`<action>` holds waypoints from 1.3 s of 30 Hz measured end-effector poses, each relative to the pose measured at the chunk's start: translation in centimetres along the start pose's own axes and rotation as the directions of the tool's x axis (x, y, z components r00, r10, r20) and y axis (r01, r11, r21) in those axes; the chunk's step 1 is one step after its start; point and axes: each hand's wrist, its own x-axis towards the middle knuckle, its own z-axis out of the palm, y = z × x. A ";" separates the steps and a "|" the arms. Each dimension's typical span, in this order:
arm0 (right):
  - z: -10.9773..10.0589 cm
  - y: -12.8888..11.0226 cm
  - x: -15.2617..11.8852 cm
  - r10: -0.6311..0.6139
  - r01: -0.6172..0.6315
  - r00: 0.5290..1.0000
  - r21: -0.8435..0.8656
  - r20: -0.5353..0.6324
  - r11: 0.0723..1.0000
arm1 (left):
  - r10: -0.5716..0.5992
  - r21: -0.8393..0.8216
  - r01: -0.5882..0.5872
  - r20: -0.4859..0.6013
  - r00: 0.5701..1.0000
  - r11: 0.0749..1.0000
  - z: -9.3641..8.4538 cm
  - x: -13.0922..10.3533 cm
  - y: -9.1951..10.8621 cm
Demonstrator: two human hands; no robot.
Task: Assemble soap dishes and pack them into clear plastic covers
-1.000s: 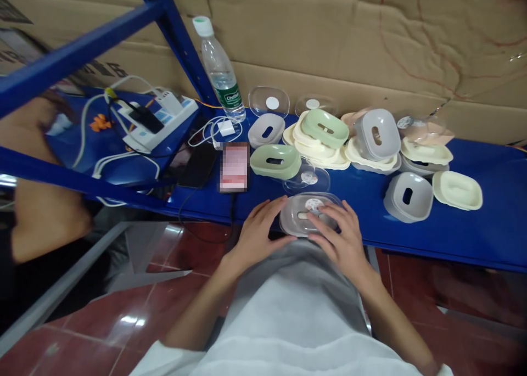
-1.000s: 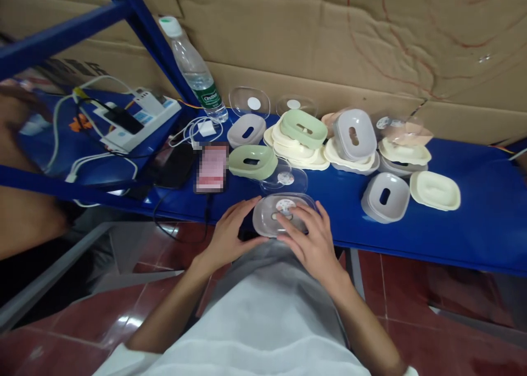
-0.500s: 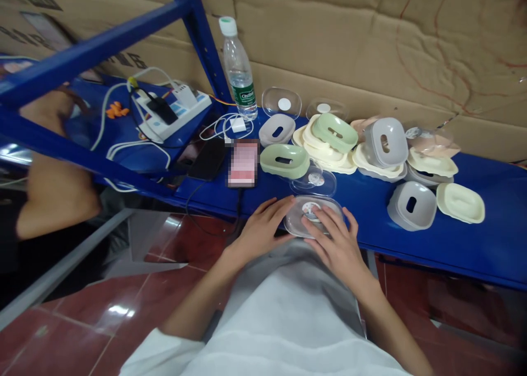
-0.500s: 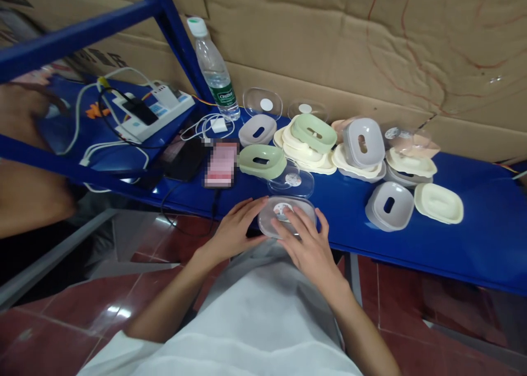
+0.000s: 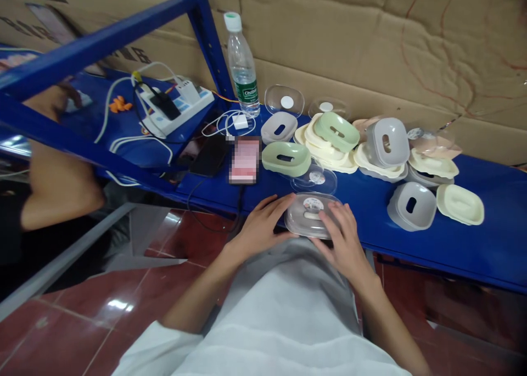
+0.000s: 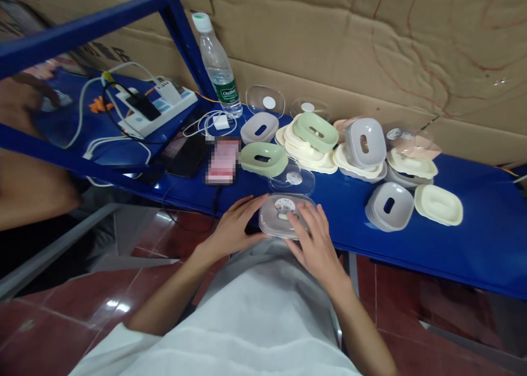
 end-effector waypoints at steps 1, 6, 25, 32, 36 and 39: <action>-0.1 0.4 -0.2 0.013 -0.012 1.000 0.018 -0.007 1.000 | -0.030 -0.010 0.030 -0.001 1.000 1.000 0.0 0.1 0.2; -0.6 2.6 -0.2 0.013 -0.015 1.000 0.087 0.026 0.996 | -0.131 -0.058 0.132 0.029 0.991 0.989 -0.4 0.5 0.9; 0.1 2.3 -1.2 0.106 -0.117 0.981 -0.055 -0.161 0.992 | -0.115 -0.145 0.127 0.086 0.990 0.981 -0.7 3.3 1.5; -0.1 2.6 -1.8 0.129 -0.144 0.983 -0.111 -0.127 0.983 | -0.093 -0.102 0.104 0.105 0.990 0.989 -0.2 3.2 2.0; -0.2 2.5 -1.7 0.081 -0.086 0.993 -0.062 -0.084 0.994 | -0.092 -0.089 0.104 0.126 0.988 0.991 -0.3 3.1 1.7; -0.5 2.5 -1.5 0.053 -0.055 0.997 -0.038 -0.049 0.998 | -0.068 -0.118 0.086 0.151 0.986 0.989 -0.4 3.0 1.4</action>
